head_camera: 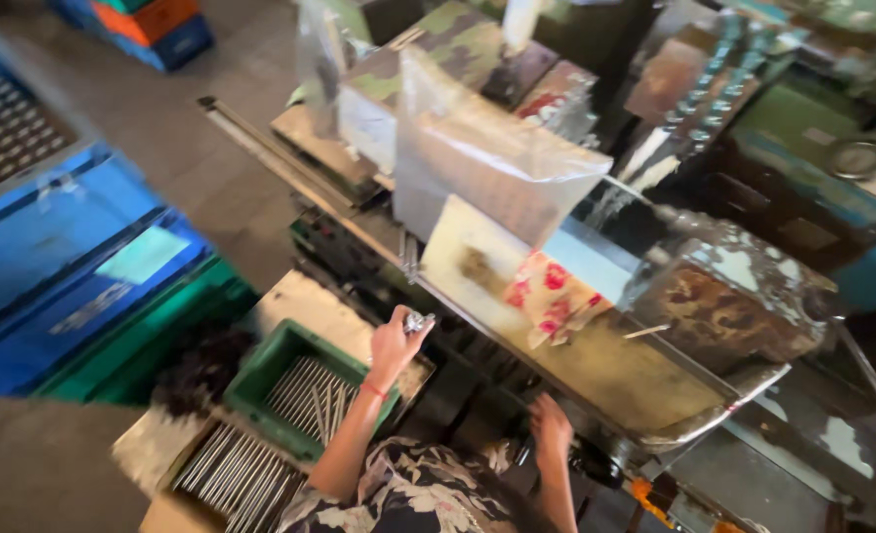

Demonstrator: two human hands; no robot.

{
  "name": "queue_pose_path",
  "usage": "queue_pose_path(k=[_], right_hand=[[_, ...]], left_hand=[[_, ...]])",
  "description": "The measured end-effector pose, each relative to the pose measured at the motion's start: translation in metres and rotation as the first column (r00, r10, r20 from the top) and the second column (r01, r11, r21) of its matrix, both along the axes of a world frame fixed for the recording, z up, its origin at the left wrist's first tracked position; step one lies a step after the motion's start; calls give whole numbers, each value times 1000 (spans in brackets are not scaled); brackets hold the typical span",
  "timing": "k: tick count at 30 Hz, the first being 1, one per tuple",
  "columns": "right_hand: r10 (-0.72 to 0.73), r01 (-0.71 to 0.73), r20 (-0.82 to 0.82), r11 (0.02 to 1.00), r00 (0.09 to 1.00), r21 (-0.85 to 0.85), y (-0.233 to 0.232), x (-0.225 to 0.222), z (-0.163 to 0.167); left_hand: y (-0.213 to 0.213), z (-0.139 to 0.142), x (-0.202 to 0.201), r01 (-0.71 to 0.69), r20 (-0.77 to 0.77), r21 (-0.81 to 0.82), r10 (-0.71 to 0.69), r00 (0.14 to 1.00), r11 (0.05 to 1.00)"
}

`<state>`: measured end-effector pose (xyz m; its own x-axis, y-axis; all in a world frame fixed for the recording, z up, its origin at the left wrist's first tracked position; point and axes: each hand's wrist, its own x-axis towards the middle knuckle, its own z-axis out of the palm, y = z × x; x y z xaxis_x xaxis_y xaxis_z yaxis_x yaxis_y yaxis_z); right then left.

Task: The person repeatedly picks up metal rods from a green bin, places them into a grinding machine, and operates the machine to grind the rod ends. After each grind, the person removes the rod and places it into a cardboard box. The process is repeated for multiple rods.

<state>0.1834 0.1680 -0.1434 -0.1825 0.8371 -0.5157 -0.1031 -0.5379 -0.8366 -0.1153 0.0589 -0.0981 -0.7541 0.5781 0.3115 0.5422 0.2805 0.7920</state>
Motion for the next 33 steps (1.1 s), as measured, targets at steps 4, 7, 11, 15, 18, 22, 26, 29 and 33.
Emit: queue_pose_path(k=[4, 7, 11, 15, 18, 22, 26, 29, 33], right_hand=[[572, -541, -15, 785, 820, 302, -18, -103, 20], [681, -640, -2, 689, 732, 339, -38, -152, 33], [712, -636, -97, 673, 696, 378, -65, -182, 43], [610, -499, -177, 755, 772, 425, -87, -191, 41], [714, -595, -55, 621, 698, 509, -100, -191, 35], [744, -680, 52, 578, 667, 451, -107, -187, 33], [724, -702, -113, 688, 680, 183, -120, -193, 44], [679, -634, -137, 727, 721, 265, -145, -204, 52], [627, -554, -131, 753, 768, 354, -170, -212, 60]], left_hand=[[-13, -17, 9, -31, 411, 338, -118, 904, 941], [-22, -26, 17, -139, 612, 379, -135, 780, 915], [-42, -25, 13, -291, 711, 432, -124, 692, 853], [-66, -22, 7, -306, 699, 431, -100, 708, 849], [-86, -19, 12, -290, 646, 489, -118, 755, 823], [-122, -9, 14, -124, 138, 454, 68, 988, 882], [-134, -2, 13, -117, 65, 388, 100, 993, 914], [-128, -9, 13, -306, 460, 554, 22, 888, 774], [-126, -20, 6, -402, 524, 556, 68, 849, 727]])
